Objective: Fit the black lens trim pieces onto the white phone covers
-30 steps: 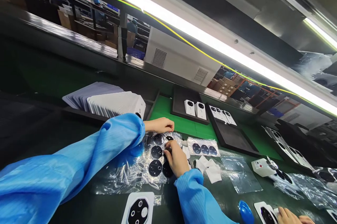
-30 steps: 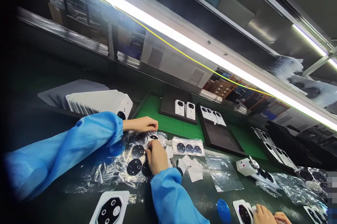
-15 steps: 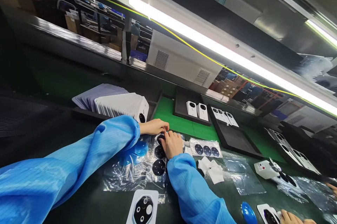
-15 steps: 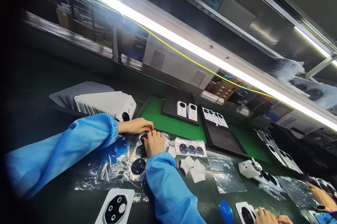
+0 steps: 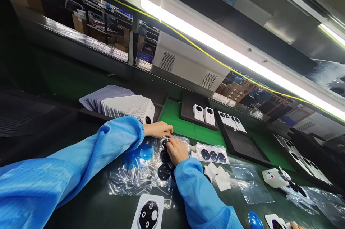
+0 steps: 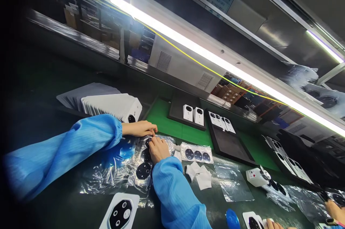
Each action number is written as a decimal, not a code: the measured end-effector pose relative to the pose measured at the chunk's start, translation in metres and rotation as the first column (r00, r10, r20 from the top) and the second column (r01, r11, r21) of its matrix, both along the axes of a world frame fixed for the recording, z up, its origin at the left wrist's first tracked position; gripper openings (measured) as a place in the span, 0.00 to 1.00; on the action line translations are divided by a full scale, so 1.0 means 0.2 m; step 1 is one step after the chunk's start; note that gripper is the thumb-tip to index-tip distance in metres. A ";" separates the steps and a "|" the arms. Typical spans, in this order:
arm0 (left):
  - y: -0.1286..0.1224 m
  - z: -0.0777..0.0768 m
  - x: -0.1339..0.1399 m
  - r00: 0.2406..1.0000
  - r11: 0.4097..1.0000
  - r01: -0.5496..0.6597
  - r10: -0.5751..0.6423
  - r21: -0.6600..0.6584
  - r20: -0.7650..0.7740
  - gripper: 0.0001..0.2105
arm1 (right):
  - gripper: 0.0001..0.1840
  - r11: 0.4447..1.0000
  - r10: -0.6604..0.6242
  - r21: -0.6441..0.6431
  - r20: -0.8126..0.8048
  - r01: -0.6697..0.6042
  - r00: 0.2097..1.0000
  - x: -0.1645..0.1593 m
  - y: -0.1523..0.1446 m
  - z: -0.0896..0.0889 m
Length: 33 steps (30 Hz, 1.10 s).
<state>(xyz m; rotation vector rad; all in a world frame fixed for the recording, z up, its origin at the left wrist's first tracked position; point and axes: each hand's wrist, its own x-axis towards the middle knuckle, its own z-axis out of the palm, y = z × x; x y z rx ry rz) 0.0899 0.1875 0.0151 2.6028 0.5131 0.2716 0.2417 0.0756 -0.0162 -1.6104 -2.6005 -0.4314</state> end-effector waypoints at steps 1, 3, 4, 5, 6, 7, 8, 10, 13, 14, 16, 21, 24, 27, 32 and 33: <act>0.00 0.01 -0.01 1.000 1.000 -0.001 0.001 0.008 -0.005 0.12 | 0.06 0.999 0.034 -0.010 -0.016 -0.034 0.999 0.01 -0.02 0.00; -0.01 0.02 -0.01 1.000 1.000 -0.005 0.005 0.025 -0.020 0.12 | 0.05 0.996 0.084 -0.024 -0.054 -0.086 0.995 0.02 -0.05 0.01; -0.02 0.03 -0.02 1.000 0.999 -0.008 0.009 0.035 -0.030 0.12 | 0.04 0.995 0.097 -0.027 -0.077 -0.099 0.992 0.02 -0.07 0.01; -0.03 0.04 -0.02 0.999 0.999 -0.012 0.014 0.047 -0.040 0.12 | 0.04 0.994 0.099 -0.025 -0.104 -0.102 0.990 0.02 -0.08 0.02; -0.03 0.05 -0.01 0.998 0.998 -0.018 0.021 0.060 -0.051 0.12 | 0.04 0.996 0.089 -0.017 -0.136 -0.092 0.987 0.01 -0.10 0.02; -0.04 0.05 -0.01 0.998 0.997 -0.026 0.030 0.075 -0.062 0.12 | 0.04 0.998 0.065 -0.004 -0.173 -0.067 0.983 0.00 -0.11 0.02; -0.05 0.06 0.00 0.996 0.995 -0.034 0.041 0.091 -0.074 0.12 | 0.02 1.000 0.030 0.011 -0.216 -0.028 0.976 -0.01 -0.11 0.01; -0.06 0.07 0.02 0.994 0.991 -0.047 0.059 0.122 -0.096 0.12 | 0.04 0.996 -0.059 0.040 -0.306 0.075 0.950 -0.03 -0.12 -0.01; -0.07 0.08 0.05 0.989 0.986 -0.051 0.072 0.160 -0.128 0.13 | 0.08 0.975 -0.172 0.057 -0.419 0.215 0.892 -0.06 -0.10 -0.05; -0.08 0.07 0.05 0.988 0.984 -0.048 0.072 0.170 -0.138 0.13 | 0.08 0.968 -0.195 0.058 -0.446 0.245 0.874 -0.06 -0.09 -0.06; -0.08 0.07 0.07 0.985 0.981 -0.041 0.071 0.190 -0.157 0.13 | 0.07 0.956 -0.223 0.058 -0.490 0.287 0.843 -0.07 -0.07 -0.09; -0.06 0.05 0.07 0.981 0.973 -0.019 0.064 0.232 -0.186 0.13 | 0.06 0.948 -0.229 0.054 -0.566 0.313 0.792 -0.09 -0.06 -0.13; -0.02 0.04 0.07 0.983 0.971 0.016 0.028 0.238 -0.183 0.13 | 0.08 0.951 -0.213 0.052 -0.602 0.303 0.769 -0.09 -0.07 -0.15; 0.02 0.04 0.06 0.983 0.970 0.059 -0.016 0.235 -0.183 0.12 | 0.08 0.953 -0.192 0.057 -0.642 0.296 0.742 -0.07 -0.06 -0.17; 0.06 0.05 0.03 0.980 0.966 0.100 -0.055 0.239 -0.190 0.13 | 0.10 0.958 -0.179 0.046 -0.674 0.282 0.717 0.02 -0.03 -0.22; 0.07 0.05 0.03 0.981 0.965 0.099 -0.053 0.243 -0.187 0.13 | 0.11 0.961 -0.175 0.041 -0.673 0.272 0.719 0.03 -0.03 -0.22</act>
